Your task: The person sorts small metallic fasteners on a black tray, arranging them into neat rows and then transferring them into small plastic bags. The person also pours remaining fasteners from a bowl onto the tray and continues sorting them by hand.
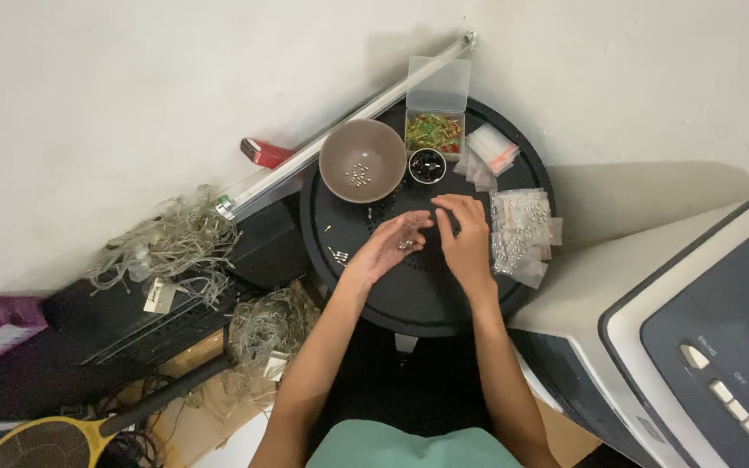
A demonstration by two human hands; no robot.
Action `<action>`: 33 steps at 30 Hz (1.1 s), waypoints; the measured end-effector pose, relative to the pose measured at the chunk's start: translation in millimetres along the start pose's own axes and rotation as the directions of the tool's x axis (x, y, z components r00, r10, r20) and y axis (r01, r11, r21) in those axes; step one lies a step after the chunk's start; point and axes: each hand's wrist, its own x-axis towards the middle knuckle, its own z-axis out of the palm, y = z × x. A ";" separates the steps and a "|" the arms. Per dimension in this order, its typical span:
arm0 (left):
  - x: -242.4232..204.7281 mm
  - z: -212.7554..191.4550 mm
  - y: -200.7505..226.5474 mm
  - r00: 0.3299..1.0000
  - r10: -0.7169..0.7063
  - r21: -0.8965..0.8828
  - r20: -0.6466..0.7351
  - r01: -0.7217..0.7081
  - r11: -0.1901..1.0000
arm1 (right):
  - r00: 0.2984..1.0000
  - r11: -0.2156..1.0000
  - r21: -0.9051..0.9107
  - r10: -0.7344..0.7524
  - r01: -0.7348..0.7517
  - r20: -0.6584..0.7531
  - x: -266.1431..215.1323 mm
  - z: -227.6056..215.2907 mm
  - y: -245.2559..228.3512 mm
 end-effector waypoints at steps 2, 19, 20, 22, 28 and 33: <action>-1.0 5.2 2.9 1.000 0.005 0.007 0.003 -0.005 1.000 | 1.000 1.000 0.010 0.022 -0.022 0.008 -1.5 3.1 0.5; -7.0 -23.8 -23.4 0.938 0.044 -0.052 0.344 -0.028 0.998 | 0.892 0.993 0.021 -0.117 0.120 0.437 30.0 56.9 22.2; -7.0 -23.9 -24.2 0.906 0.047 -0.071 0.421 -0.019 0.997 | 0.861 0.979 -0.051 -0.150 0.199 0.486 30.7 66.3 27.5; -6.2 -20.0 -23.6 0.870 0.060 -0.090 0.489 -0.017 0.996 | 0.820 0.951 -0.112 -0.183 0.287 0.542 32.0 81.6 33.2; -2.0 -14.3 -19.9 0.815 0.126 -0.169 0.565 -0.035 0.985 | 0.772 0.766 -0.367 -0.252 0.528 0.584 21.9 123.7 75.0; -0.2 -9.3 -19.4 0.836 0.124 -0.187 0.534 -0.027 0.982 | 0.837 0.798 -0.364 -0.292 0.480 0.462 18.2 126.8 86.5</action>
